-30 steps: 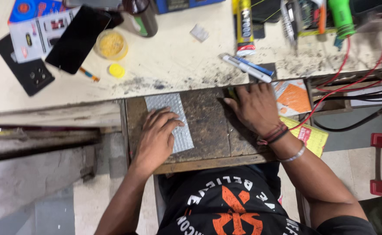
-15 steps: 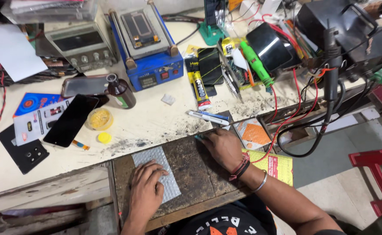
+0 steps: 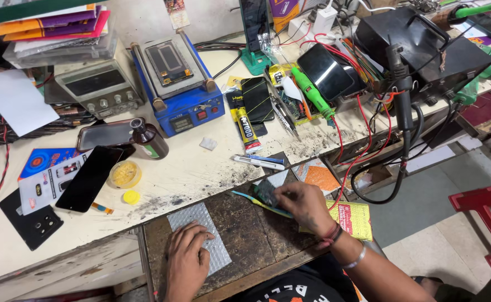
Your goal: The person holds a small green circuit board on the workbench with tweezers in one hand and a soldering iron in the other, soldering components onto the board. They briefly dip the soldering iron or wire into a small yellow flux container, then resume soldering joints on the board for the rest of the clip.
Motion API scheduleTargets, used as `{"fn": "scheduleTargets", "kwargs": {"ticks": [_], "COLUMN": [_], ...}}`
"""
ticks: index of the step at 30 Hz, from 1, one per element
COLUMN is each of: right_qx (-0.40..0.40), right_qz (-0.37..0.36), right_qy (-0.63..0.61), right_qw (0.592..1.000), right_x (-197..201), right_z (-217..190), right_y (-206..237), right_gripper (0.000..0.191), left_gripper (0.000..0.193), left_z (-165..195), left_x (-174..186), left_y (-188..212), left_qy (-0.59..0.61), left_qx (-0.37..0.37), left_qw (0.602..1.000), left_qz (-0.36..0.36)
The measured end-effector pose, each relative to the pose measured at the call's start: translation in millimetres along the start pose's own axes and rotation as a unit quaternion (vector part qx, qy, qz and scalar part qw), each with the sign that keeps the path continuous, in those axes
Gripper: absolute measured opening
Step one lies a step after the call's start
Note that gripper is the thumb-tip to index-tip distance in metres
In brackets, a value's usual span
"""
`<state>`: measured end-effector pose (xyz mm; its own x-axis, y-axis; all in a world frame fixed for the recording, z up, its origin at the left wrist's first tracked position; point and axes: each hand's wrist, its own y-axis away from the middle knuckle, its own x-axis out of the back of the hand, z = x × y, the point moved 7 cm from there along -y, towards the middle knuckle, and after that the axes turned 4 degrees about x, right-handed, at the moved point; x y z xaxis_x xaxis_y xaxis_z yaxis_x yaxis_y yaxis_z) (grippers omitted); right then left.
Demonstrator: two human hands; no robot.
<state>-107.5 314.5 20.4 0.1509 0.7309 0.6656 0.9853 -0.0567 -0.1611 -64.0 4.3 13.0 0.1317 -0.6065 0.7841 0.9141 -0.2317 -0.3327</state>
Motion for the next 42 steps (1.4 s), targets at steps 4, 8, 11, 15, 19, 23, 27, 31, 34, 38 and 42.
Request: {"fn": "scheduleTargets", "kwargs": {"ticks": [4,8,11,15,19,23,27,31,34,38,42], "right_qx": [0.135,0.123,0.118,0.154,0.170,0.129,0.087,0.163,0.105,0.038,-0.038], "right_qz": [-0.112,-0.182,-0.160,-0.129,-0.055,0.086,0.366,0.403,0.356,0.233,0.158], "right_qy": [-0.087,0.024,0.081,0.060,-0.078,0.048,-0.238,-0.136,0.044,0.087,0.131], "right_qw": [0.981,0.975,0.977,0.978,0.981,0.987,0.896,0.890,0.928,0.968,0.978], "right_x": [-20,-49,-50,-37,13,106,238,348,392,387,366], "right_z": [-28,-41,-50,-58,-33,27,97,123,134,139,138], "right_y": [26,29,28,34,31,3,-35,-90,-142,-190,-198], "right_gripper": [0.014,0.015,0.019,0.020,0.019,0.020,0.015,0.033,0.055,0.046,0.041], "left_gripper": [0.027,0.029,0.044,0.067,0.062,0.051,0.052,0.056,0.062,0.062,0.061], "left_z": [-3,10,34,55,55,46,39,28,25,11,8], "left_x": [-6,-18,-32,-39,-44,-48,-52,-63,-70,-81,-85], "left_y": [2,-6,-11,-23,-28,-24,-21,-20,-20,-13,-11], "left_qy": [-0.022,-0.062,0.011,0.029,0.026,0.050,0.058,0.058,0.066,0.087,0.098], "left_qx": [0.017,-0.004,-0.042,-0.093,-0.094,-0.072,-0.066,-0.026,-0.030,-0.007,-0.062], "left_qw": [1.000,0.997,0.993,0.982,0.982,0.984,0.985,0.978,0.979,0.976,0.976], "left_qz": [-0.014,-0.045,-0.113,-0.159,-0.163,-0.154,-0.150,-0.198,-0.190,-0.202,-0.183]}}
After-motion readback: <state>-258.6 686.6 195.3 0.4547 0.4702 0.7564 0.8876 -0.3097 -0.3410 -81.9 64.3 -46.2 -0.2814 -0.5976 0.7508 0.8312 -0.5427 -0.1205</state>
